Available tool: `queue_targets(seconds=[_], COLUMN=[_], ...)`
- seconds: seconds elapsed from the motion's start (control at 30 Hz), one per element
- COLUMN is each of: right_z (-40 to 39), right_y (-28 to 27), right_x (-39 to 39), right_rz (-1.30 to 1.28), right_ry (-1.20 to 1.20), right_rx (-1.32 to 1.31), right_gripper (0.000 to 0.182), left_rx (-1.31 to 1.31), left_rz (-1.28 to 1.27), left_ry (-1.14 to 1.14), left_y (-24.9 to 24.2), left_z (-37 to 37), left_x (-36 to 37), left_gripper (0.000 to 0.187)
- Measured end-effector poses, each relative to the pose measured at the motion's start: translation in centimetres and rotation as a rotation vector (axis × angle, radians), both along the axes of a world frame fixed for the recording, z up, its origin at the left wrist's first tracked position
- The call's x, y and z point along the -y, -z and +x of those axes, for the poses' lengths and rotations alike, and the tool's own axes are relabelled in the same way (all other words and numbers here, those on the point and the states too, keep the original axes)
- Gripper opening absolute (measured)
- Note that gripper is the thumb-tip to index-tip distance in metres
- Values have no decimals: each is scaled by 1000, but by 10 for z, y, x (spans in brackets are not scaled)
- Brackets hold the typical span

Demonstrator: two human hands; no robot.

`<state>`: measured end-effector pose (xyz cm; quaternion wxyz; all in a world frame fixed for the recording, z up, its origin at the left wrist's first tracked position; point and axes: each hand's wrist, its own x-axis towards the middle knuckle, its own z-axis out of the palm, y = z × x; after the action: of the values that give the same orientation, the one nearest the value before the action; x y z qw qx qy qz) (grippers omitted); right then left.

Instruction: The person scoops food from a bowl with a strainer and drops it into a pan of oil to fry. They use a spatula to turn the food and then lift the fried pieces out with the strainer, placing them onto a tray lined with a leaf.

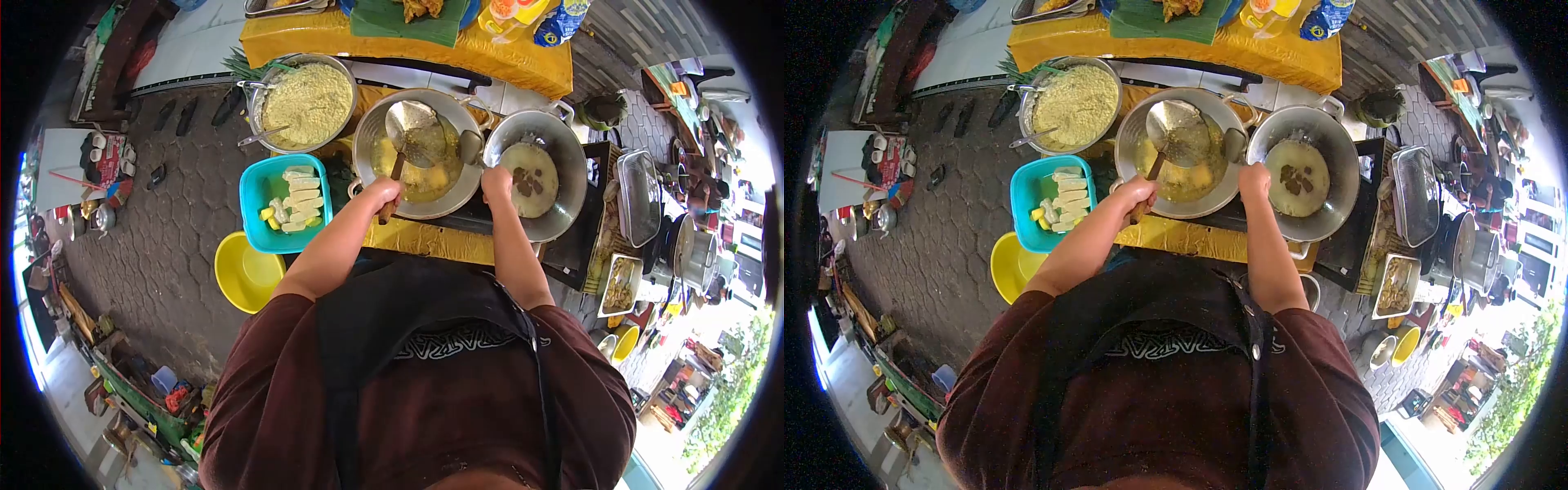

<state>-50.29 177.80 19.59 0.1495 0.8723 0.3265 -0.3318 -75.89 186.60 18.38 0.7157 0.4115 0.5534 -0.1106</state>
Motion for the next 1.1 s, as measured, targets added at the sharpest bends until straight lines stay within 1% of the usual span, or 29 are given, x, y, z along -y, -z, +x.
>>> queue_targets(seconds=[0.03, 0.07, 0.1, 0.13, 0.2, 0.27, 0.3, 0.33, 0.4, 0.43, 0.47, 0.53, 0.6, 0.67, 0.7, 0.73, 0.8, 0.83, 0.87, 0.93, 1.0, 1.03, 1.07, 1.1], right_z=[-1, -4, -3, -8, -24, -26, -28, -29, -27, -28, -29, -30, -25, -27, -24, -25, -22, -22, -20, -19, -17, -20, -22, -25], right_y=[15, 25, 34, 24, -15, -31, -38, -45, -61, -69, -73, -80, -79, -81, -76, -71, -65, -64, -60, -52, -45, -48, -51, -54], right_x=[1, 2, 2, 0, 0, 0, 1, 3, 11, 14, 19, 30, 35, 39, 40, 41, 36, 33, 30, 24, 17, 12, 7, 2], right_rz=[0, 253, 506, 508, 722, 739, 759, 759, 702, 699, 696, 867, 874, 800, 816, 804, 815, 758, 758, 698, 700, 677, 657, 608], right_ry=[-1, 143, 284, 282, 66, 63, 61, 56, 47, 95, 86, 75, 9, 83, 85, 81, 78, 81, 79, -2, -17, -23, -28, 69], right_rx=[2, 14, 27, 31, 109, 138, 161, 167, 166, 157, 160, 175, 220, 227, 209, 203, 215, 207, 210, 213, 206, 203, 202, 151], right_gripper=[24, 28, 33, 33, 30, 29, 27, 27, 28, 28, 28, 27, 26, 26, 26, 26, 26, 26, 26, 26, 25, 25, 25, 27], left_rx=[-19, -16, 39, 93, 129, 335, 366, 374, 509, 470, 477, 549, 548, 530, 570, 618, 550, 553, 561, 570, 571, 566, 529, 491], left_rz=[15, 16, 7, 0, -55, -256, -322, -322, -528, -494, -497, -364, -351, -345, -380, -367, -349, -352, -363, -372, -449, -449, -502, -554], left_ry=[13, 13, -9, -31, -59, -208, -237, -239, -288, -283, -290, -220, -212, -230, -282, -269, -315, -314, -304, -299, -279, -278, -283, -287], left_y=[-2, -3, -4, -5, 2, 13, 19, 25, 43, 41, 42, 46, 36, 25, 21, 38, 27, 26, 25, 23, 22, 19, 16, 13], left_z=[3, 3, 3, 2, -5, -15, -19, -23, -33, -37, -42, -57, -73, -84, -80, -74, -61, -58, -56, -53, -55, -56, -56, -55], left_x=[1, 2, 5, 7, 9, 11, 12, 12, 12, 14, 16, 23, 34, 45, 47, 48, 46, 45, 43, 41, 40, 39, 37, 35], left_gripper=[33, 33, 30, 26, 24, 22, 18, 18, 15, 15, 15, 15, 15, 15, 15, 15, 16, 16, 16, 17, 17, 17, 17, 18])
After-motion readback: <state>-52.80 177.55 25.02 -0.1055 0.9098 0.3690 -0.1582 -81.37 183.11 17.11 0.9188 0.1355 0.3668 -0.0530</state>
